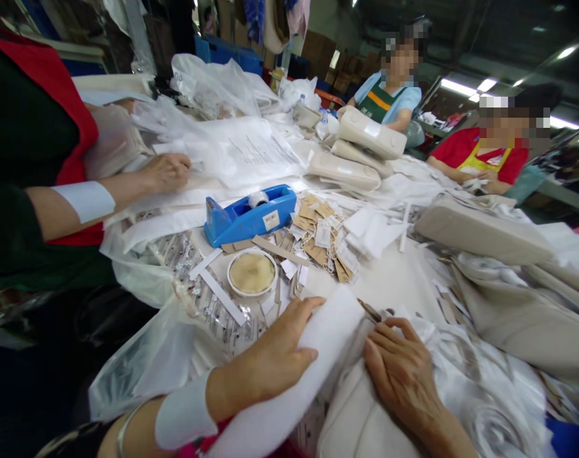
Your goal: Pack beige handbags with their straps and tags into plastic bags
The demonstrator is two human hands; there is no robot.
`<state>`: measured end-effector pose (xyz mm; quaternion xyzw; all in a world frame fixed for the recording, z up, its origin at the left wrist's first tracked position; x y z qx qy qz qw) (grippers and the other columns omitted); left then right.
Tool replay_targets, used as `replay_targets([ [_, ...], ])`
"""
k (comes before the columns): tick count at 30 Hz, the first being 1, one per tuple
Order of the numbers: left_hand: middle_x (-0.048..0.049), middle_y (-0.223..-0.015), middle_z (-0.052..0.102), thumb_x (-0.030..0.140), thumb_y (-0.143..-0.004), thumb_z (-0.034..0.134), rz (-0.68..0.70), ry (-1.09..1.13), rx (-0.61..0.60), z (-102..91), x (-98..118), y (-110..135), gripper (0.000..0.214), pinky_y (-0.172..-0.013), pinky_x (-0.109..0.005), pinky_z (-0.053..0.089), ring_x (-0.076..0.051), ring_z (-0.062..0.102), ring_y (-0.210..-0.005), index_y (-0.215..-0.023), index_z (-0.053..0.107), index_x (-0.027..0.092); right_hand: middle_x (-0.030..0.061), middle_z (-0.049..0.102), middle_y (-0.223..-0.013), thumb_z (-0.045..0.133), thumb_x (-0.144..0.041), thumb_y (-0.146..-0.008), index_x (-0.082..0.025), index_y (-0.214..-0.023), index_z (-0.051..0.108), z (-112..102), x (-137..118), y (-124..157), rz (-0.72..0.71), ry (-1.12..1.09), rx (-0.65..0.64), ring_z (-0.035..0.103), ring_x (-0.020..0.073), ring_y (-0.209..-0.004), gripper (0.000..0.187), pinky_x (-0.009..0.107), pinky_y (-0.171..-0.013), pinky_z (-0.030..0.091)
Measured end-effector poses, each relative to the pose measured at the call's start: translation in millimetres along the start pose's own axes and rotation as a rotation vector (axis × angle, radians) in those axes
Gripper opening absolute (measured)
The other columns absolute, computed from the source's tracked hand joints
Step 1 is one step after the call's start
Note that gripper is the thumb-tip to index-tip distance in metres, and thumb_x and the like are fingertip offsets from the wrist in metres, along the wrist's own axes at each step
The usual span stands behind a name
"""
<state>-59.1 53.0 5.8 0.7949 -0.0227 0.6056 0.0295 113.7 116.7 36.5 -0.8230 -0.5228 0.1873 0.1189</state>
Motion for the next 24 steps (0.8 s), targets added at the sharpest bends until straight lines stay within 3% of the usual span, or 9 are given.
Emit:
replay_targets([
  [4,-0.0076,-0.133,0.056,0.009,-0.068,0.058,-0.094,0.404,-0.089,-1.4,0.5,-5.9,0.078,-0.097,-0.036,0.045,-0.024,0.057,-0.114,-0.143,0.04,0.023,-0.0024,0.051,-0.06,0.044,-0.001,-0.092,-0.018,-0.067,0.047,-9.2,0.1,2.5,-0.009,-0.054,0.043,0.045,0.0121,-0.062,0.03,0.038,-0.078,0.036],
  [7,-0.0079,-0.131,0.059,0.01,-0.066,0.06,-0.148,0.491,-0.164,10.6,-0.8,-4.9,0.074,-0.094,-0.034,0.046,-0.025,0.059,-0.111,-0.138,0.048,0.019,-0.0014,0.054,-0.062,0.042,-0.001,-0.092,-0.018,-0.068,0.049,-13.0,0.1,2.7,-0.007,-0.062,0.051,0.047,0.0125,-0.063,0.03,0.04,-0.079,0.036],
  [10,-0.0072,-0.132,0.059,0.007,-0.063,0.06,-0.14,0.5,-0.162,16.9,0.0,-5.9,0.072,-0.097,-0.034,0.043,-0.025,0.058,-0.113,-0.135,0.053,0.017,-0.0011,0.055,-0.062,0.042,-0.001,-0.092,-0.018,-0.069,0.051,-14.9,1.1,2.5,0.0,-0.066,0.042,0.05,0.0128,-0.064,0.03,0.04,-0.079,0.036],
  [17,-0.0033,-0.131,0.057,0.001,-0.066,0.05,0.032,0.133,-0.11,2.6,-1.2,-10.3,0.067,-0.108,-0.035,0.037,-0.023,0.053,-0.119,-0.129,0.057,0.022,0.0003,0.06,-0.066,0.04,-0.002,-0.091,-0.02,-0.07,0.052,-23.3,6.5,6.5,-0.003,-0.104,0.044,0.056,0.0154,-0.069,0.03,0.042,-0.081,0.036],
  [19,-0.0054,-0.129,0.055,0.001,-0.071,0.048,0.087,-0.052,-0.09,2.8,-1.1,-8.3,0.065,-0.109,-0.037,0.036,-0.022,0.05,-0.121,-0.131,0.054,0.023,0.0001,0.06,-0.066,0.04,-0.003,-0.091,-0.02,-0.07,0.052,-23.7,8.0,7.4,0.011,-0.113,0.032,0.057,0.0154,-0.068,0.03,0.042,-0.081,0.036],
  [22,-0.0099,-0.14,0.043,0.001,-0.082,0.045,0.138,-0.344,0.031,5.5,6.8,-2.1,0.054,-0.114,-0.045,0.028,-0.026,0.037,-0.132,-0.131,0.053,0.022,-0.0004,0.059,-0.065,0.039,-0.003,-0.091,-0.02,-0.069,0.051,-22.8,8.9,7.4,0.035,-0.113,0.015,0.056,0.0148,-0.066,0.03,0.042,-0.081,0.035],
  [24,-0.0126,-0.143,0.04,0.009,-0.09,0.045,0.159,-0.378,0.085,9.7,17.7,3.3,0.041,-0.116,-0.049,0.023,-0.028,0.032,-0.135,-0.129,0.054,0.018,-0.0005,0.057,-0.064,0.039,-0.003,-0.091,-0.02,-0.069,0.051,-22.0,8.3,6.6,0.034,-0.113,0.01,0.055,0.0145,-0.066,0.03,0.043,-0.081,0.035],
])
Point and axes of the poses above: each hand's wrist, its own y-axis away from the middle knuckle, its own z-axis out of the palm, x = y × z, the point moved 5 cm from there along -y, towards the middle knuckle
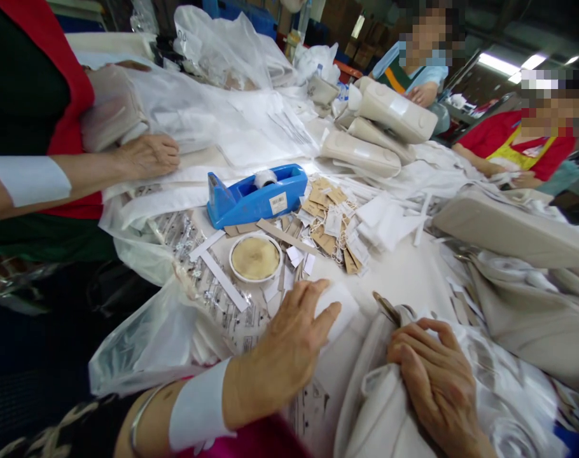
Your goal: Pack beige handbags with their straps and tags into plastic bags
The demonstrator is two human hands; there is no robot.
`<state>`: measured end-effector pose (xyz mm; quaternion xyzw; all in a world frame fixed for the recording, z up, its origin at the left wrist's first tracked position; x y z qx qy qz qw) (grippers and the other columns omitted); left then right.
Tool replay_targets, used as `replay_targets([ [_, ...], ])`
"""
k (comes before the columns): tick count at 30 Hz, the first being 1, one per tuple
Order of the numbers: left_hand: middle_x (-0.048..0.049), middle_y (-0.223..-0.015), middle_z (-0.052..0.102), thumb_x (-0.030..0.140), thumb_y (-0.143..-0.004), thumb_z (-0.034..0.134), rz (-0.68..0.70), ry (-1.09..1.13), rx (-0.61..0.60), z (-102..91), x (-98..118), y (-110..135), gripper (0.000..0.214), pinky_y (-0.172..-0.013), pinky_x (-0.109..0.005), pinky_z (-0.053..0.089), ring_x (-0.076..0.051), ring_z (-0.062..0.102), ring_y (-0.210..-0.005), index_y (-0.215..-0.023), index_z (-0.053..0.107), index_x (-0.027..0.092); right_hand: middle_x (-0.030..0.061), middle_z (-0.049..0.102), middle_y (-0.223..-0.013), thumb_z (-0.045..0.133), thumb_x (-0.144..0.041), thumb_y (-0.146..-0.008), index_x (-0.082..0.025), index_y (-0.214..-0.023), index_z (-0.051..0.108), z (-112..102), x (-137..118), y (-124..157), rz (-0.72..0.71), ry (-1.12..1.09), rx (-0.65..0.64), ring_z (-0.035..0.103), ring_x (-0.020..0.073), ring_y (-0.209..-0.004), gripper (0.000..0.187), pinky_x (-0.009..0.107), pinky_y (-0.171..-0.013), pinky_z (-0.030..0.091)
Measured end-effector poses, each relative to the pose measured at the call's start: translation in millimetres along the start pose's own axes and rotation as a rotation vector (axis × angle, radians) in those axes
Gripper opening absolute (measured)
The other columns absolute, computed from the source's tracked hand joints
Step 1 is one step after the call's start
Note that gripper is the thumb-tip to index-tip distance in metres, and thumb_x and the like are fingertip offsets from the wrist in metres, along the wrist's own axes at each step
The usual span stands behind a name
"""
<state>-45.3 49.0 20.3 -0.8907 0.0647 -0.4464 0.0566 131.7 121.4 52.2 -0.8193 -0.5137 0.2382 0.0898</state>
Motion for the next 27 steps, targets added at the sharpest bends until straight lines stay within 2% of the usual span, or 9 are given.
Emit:
replay_targets([
  [2,-0.0124,-0.129,0.053,0.027,-0.095,0.051,-0.036,0.186,-0.109,7.5,11.9,2.9,0.033,-0.108,-0.043,0.036,-0.026,0.045,-0.122,-0.125,0.056,0.017,-0.0001,0.057,-0.065,0.04,-0.002,-0.091,-0.019,-0.071,0.052,0.9,-1.5,-1.3,-0.021,-0.008,0.005,0.054,0.0143,-0.066,0.029,0.043,-0.08,0.035],
  [4,-0.0066,-0.102,0.063,0.047,-0.089,0.059,-0.17,0.449,-0.325,23.1,19.5,6.6,0.042,-0.082,-0.033,0.05,-0.021,0.058,-0.093,-0.118,0.06,0.017,0.0004,0.057,-0.065,0.041,0.0,-0.09,-0.018,-0.071,0.052,2.0,-3.3,-2.9,-0.056,-0.013,0.019,0.052,0.014,-0.066,0.028,0.042,-0.079,0.035],
  [6,-0.0026,-0.086,0.062,0.054,-0.078,0.067,-0.333,0.578,-0.436,37.9,21.9,9.0,0.05,-0.061,-0.028,0.047,-0.018,0.057,-0.074,-0.112,0.061,0.018,0.0005,0.056,-0.064,0.042,0.001,-0.09,-0.018,-0.071,0.051,3.7,-4.0,-4.4,-0.073,-0.011,0.025,0.051,0.0134,-0.066,0.028,0.042,-0.079,0.035],
  [11,-0.0064,-0.088,0.066,0.029,-0.07,0.066,-0.403,0.47,-0.262,57.0,18.7,2.0,0.031,-0.074,-0.036,0.048,-0.024,0.06,-0.079,-0.098,0.059,0.017,-0.0005,0.051,-0.063,0.042,-0.001,-0.093,-0.018,-0.071,0.046,10.6,-5.9,-7.4,-0.066,-0.043,-0.06,0.046,0.0135,-0.066,0.028,0.038,-0.077,0.036],
  [16,-0.008,-0.096,0.069,0.02,-0.069,0.06,-0.358,0.464,-0.212,62.0,18.0,2.8,0.027,-0.081,-0.035,0.049,-0.024,0.062,-0.087,-0.096,0.058,0.016,0.0013,0.054,-0.072,0.037,-0.015,-0.1,-0.019,-0.075,0.049,26.2,-11.0,-5.4,-0.006,-0.042,-0.332,0.046,0.0167,-0.07,0.028,0.038,-0.076,0.032],
  [20,-0.0043,-0.099,0.069,0.024,-0.078,0.059,-0.297,0.376,-0.282,44.2,17.0,0.6,0.024,-0.08,-0.031,0.05,-0.022,0.063,-0.089,-0.102,0.059,0.019,-0.0003,0.051,-0.067,0.036,-0.012,-0.098,-0.019,-0.072,0.045,27.5,-12.7,-5.2,-0.05,-0.008,-0.262,0.043,0.0154,-0.064,0.029,0.034,-0.07,0.029],
  [22,-0.0046,-0.106,0.066,0.024,-0.085,0.055,-0.24,0.174,-0.221,29.8,12.2,-4.0,0.023,-0.088,-0.034,0.049,-0.023,0.061,-0.099,-0.107,0.06,0.021,-0.0006,0.051,-0.067,0.035,-0.01,-0.097,-0.019,-0.072,0.044,24.9,-12.7,-4.7,-0.061,0.002,-0.198,0.043,0.0149,-0.063,0.028,0.034,-0.069,0.029],
  [24,-0.0094,-0.12,0.061,0.021,-0.084,0.056,-0.228,-0.134,-0.104,19.9,1.7,-7.3,0.035,-0.098,-0.044,0.045,-0.029,0.054,-0.115,-0.12,0.057,0.02,-0.0008,0.051,-0.067,0.035,-0.01,-0.096,-0.019,-0.072,0.043,22.2,-12.8,-3.6,-0.043,0.028,-0.166,0.043,0.0145,-0.063,0.027,0.033,-0.07,0.029],
  [27,-0.017,-0.124,0.056,0.011,-0.075,0.059,-0.233,-0.471,-0.044,25.8,-20.7,-9.1,0.061,-0.097,-0.054,0.045,-0.039,0.05,-0.12,-0.135,0.05,0.015,-0.0017,0.05,-0.064,0.035,-0.013,-0.094,-0.02,-0.069,0.04,19.3,-12.6,-3.8,-0.013,0.081,-0.146,0.043,0.0137,-0.061,0.027,0.033,-0.071,0.031],
])
Point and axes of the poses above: each hand's wrist, its own y-axis away from the middle knuckle, its own z-axis out of the palm, x = y × z, the point moved 5 cm from there along -y, towards the middle knuckle
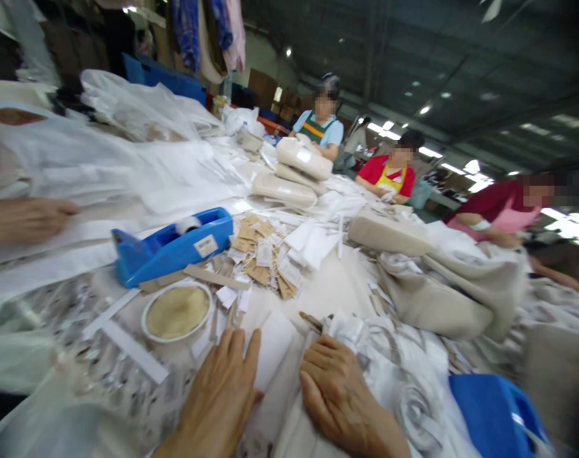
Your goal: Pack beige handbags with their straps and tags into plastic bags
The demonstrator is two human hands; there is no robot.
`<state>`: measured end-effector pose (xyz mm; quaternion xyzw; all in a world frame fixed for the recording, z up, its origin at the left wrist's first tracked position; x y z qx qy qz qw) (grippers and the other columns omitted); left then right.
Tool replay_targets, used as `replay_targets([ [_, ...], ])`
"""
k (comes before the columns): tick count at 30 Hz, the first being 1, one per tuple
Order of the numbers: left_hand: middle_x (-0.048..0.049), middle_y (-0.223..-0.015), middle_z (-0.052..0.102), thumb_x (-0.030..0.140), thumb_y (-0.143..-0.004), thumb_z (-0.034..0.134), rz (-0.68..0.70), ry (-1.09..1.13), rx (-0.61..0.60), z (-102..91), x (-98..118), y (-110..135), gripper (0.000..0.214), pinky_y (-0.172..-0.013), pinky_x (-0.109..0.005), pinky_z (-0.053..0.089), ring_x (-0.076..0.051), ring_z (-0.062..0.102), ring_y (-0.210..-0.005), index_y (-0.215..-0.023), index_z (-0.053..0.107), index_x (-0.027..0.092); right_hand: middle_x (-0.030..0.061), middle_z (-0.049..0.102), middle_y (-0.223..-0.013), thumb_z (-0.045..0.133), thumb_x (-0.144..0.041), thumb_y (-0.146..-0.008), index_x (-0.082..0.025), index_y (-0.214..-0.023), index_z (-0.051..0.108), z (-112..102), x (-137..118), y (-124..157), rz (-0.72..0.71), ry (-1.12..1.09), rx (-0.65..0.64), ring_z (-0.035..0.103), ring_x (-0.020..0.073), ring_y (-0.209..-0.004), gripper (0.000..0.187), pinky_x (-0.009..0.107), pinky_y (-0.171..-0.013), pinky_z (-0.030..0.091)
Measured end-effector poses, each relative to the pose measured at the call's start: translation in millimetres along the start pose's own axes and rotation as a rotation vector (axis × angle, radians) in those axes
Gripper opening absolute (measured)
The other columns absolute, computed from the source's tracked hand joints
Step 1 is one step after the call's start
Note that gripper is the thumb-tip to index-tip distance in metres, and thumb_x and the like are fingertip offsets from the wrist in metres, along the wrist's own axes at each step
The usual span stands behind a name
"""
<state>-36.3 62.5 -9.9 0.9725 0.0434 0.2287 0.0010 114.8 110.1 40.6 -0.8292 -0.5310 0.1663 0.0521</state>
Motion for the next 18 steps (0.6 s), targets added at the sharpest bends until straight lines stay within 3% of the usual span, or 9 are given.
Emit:
replay_targets([
  [2,-0.0169,-0.119,0.059,0.009,-0.077,0.051,0.045,-0.002,0.026,12.0,-7.5,-5.3,0.06,-0.093,-0.054,0.048,-0.037,0.056,-0.113,-0.137,0.05,0.016,-0.0018,0.05,-0.064,0.035,-0.015,-0.093,-0.02,-0.068,0.037,-1.7,2.0,-1.3,0.012,0.028,0.008,0.042,0.0133,-0.06,0.026,0.033,-0.071,0.032],
  [4,-0.0164,-0.127,0.056,0.014,-0.082,0.047,0.108,0.166,0.041,13.0,-12.6,-9.1,0.058,-0.096,-0.052,0.048,-0.036,0.053,-0.119,-0.139,0.047,0.02,-0.0018,0.049,-0.064,0.033,-0.016,-0.093,-0.02,-0.067,0.035,-5.0,3.4,-1.9,0.013,0.041,0.031,0.042,0.0131,-0.06,0.026,0.033,-0.07,0.032],
  [7,-0.0107,-0.144,0.045,0.025,-0.084,0.052,0.115,0.623,-0.035,-4.6,-16.9,-10.1,0.059,-0.11,-0.049,0.037,-0.032,0.042,-0.134,-0.142,0.041,0.027,-0.002,0.047,-0.062,0.033,-0.014,-0.093,-0.02,-0.066,0.034,-11.6,1.0,0.2,-0.002,0.009,0.084,0.041,0.0132,-0.06,0.027,0.033,-0.068,0.031],
  [11,-0.0081,-0.141,0.048,0.028,-0.083,0.059,0.006,1.264,-0.251,-18.9,-8.8,-12.0,0.068,-0.096,-0.038,0.049,-0.026,0.054,-0.122,-0.145,0.033,0.03,-0.0021,0.045,-0.063,0.034,-0.01,-0.093,-0.02,-0.068,0.034,-15.4,0.1,3.4,-0.023,-0.077,0.114,0.04,0.0134,-0.06,0.027,0.033,-0.067,0.029],
  [14,-0.0054,-0.137,0.053,0.016,-0.075,0.062,0.037,1.302,-0.322,-10.8,4.0,-14.6,0.063,-0.1,-0.035,0.044,-0.023,0.054,-0.12,-0.136,0.049,0.026,-0.002,0.044,-0.064,0.035,-0.007,-0.092,-0.02,-0.07,0.035,-14.4,2.4,4.8,-0.023,-0.12,0.114,0.04,0.0134,-0.062,0.025,0.034,-0.067,0.03],
  [18,-0.0035,-0.13,0.057,0.007,-0.067,0.062,0.062,1.175,-0.306,3.8,12.5,-19.4,0.065,-0.106,-0.035,0.037,-0.022,0.053,-0.118,-0.129,0.058,0.024,-0.002,0.044,-0.065,0.035,-0.004,-0.09,-0.02,-0.071,0.037,-15.7,1.2,5.6,-0.029,-0.105,0.145,0.042,0.0132,-0.063,0.024,0.036,-0.072,0.032],
])
Point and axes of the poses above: each hand's wrist, its own y-axis away from the middle knuckle, its own z-axis out of the palm, x = y × z, the point moved 5 cm from there along -y, towards the middle knuckle
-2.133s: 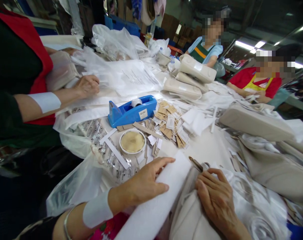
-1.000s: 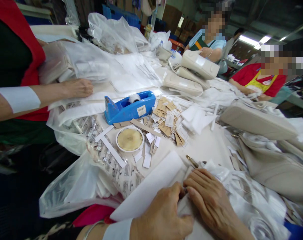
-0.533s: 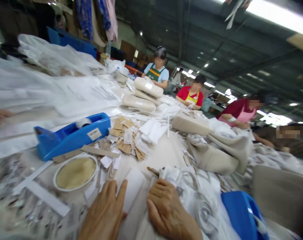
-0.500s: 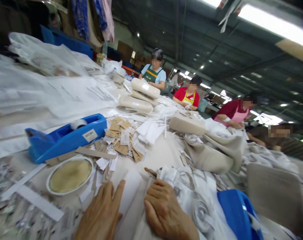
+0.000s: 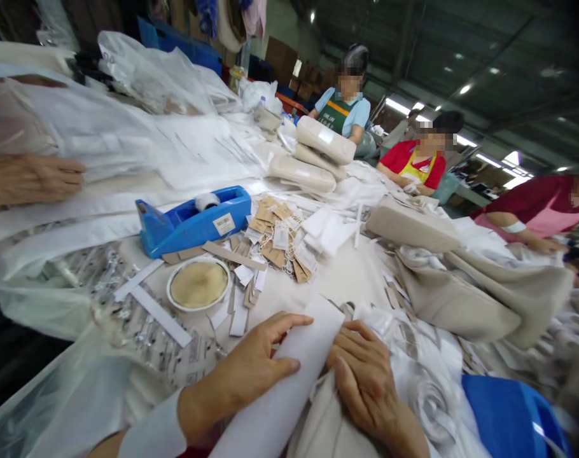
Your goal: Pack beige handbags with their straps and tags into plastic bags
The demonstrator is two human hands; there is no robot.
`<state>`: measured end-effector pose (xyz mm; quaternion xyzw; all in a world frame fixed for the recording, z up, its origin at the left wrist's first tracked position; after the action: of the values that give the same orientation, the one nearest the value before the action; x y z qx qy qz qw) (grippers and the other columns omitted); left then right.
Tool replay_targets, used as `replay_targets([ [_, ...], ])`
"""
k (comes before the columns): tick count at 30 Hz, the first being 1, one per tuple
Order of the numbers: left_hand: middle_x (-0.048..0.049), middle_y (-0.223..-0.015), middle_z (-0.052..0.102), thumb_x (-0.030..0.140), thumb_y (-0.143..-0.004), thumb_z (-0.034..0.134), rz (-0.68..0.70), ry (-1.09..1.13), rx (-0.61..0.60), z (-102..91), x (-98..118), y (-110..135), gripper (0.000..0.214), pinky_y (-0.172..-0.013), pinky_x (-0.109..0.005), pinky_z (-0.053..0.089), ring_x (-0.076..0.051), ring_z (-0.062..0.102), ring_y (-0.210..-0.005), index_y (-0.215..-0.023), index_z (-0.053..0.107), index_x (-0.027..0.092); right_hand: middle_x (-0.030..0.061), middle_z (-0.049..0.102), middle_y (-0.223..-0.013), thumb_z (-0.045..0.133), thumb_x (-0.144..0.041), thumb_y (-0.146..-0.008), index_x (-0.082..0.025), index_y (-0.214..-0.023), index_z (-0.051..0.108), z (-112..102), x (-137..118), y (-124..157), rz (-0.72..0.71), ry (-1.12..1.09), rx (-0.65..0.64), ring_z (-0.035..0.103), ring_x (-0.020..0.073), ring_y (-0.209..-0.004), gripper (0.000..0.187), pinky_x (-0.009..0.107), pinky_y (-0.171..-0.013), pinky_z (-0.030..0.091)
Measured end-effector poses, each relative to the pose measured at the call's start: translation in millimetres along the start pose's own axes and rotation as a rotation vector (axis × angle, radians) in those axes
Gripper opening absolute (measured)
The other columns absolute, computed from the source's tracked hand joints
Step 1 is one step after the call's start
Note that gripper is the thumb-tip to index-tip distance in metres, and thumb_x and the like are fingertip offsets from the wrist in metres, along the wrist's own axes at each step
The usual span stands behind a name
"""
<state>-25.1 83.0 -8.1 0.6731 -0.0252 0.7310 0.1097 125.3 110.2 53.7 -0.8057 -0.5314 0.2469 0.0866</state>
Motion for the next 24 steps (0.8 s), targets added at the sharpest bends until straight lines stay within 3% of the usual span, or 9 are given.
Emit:
replay_targets([
  [4,-0.0049,-0.125,0.058,0.007,-0.065,0.06,-0.023,-0.035,-0.013,2.6,-5.4,-5.5,0.066,-0.098,-0.036,0.043,-0.023,0.055,-0.11,-0.129,0.058,0.023,-0.003,0.042,-0.063,0.035,-0.004,-0.09,-0.02,-0.069,0.035,-3.1,-3.0,-2.4,0.008,0.056,0.033,0.04,0.0125,-0.061,0.026,0.037,-0.075,0.032],
  [9,-0.0058,-0.13,0.055,0.008,-0.065,0.061,0.021,0.026,-0.062,22.4,-7.9,-10.1,0.068,-0.105,-0.037,0.039,-0.022,0.053,-0.117,-0.131,0.055,0.021,-0.0023,0.044,-0.063,0.035,-0.006,-0.09,-0.02,-0.068,0.038,-5.0,-3.9,-2.9,0.017,0.103,0.035,0.043,0.0133,-0.062,0.026,0.037,-0.077,0.033],
  [15,-0.0086,-0.12,0.06,0.002,-0.068,0.053,0.126,-0.196,-0.005,42.1,-6.6,-21.7,0.059,-0.106,-0.035,0.039,-0.02,0.053,-0.116,-0.126,0.057,0.014,-0.0015,0.049,-0.064,0.035,-0.008,-0.093,-0.019,-0.068,0.045,4.8,1.3,-1.2,0.0,0.089,0.015,0.044,0.0129,-0.063,0.03,0.037,-0.081,0.036],
  [19,-0.0098,-0.133,0.056,0.0,-0.077,0.046,0.159,-0.372,-0.146,25.1,-5.0,-1.8,0.06,-0.113,-0.035,0.035,-0.018,0.049,-0.125,-0.134,0.051,0.016,-0.0006,0.054,-0.066,0.037,-0.01,-0.096,-0.018,-0.071,0.052,17.9,5.1,-2.1,-0.001,0.102,-0.041,0.046,0.0131,-0.063,0.031,0.036,-0.081,0.038],
  [22,-0.0046,-0.154,0.037,-0.004,-0.081,0.036,0.192,-0.579,-0.176,-3.0,2.2,36.5,0.066,-0.12,-0.037,0.024,-0.016,0.031,-0.142,-0.139,0.046,0.025,-0.0012,0.05,-0.062,0.037,-0.011,-0.096,-0.019,-0.066,0.05,22.9,7.4,-1.4,0.01,0.12,-0.069,0.043,0.013,-0.06,0.033,0.036,-0.081,0.039],
  [24,-0.0016,-0.157,0.032,-0.008,-0.078,0.034,0.236,-0.651,-0.258,-12.9,5.2,63.1,0.073,-0.12,-0.035,0.026,-0.015,0.028,-0.144,-0.141,0.043,0.028,-0.0014,0.049,-0.062,0.038,-0.012,-0.096,-0.019,-0.066,0.05,24.5,8.6,0.1,0.01,0.118,-0.08,0.043,0.0129,-0.06,0.033,0.036,-0.083,0.04],
])
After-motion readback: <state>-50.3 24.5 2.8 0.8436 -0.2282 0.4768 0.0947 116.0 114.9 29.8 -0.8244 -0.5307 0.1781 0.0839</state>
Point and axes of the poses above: each hand's wrist, its own y-axis away from the middle knuckle, its own z-axis out of the palm, x = y × z, the point moved 5 cm from there along -y, towards the middle knuckle
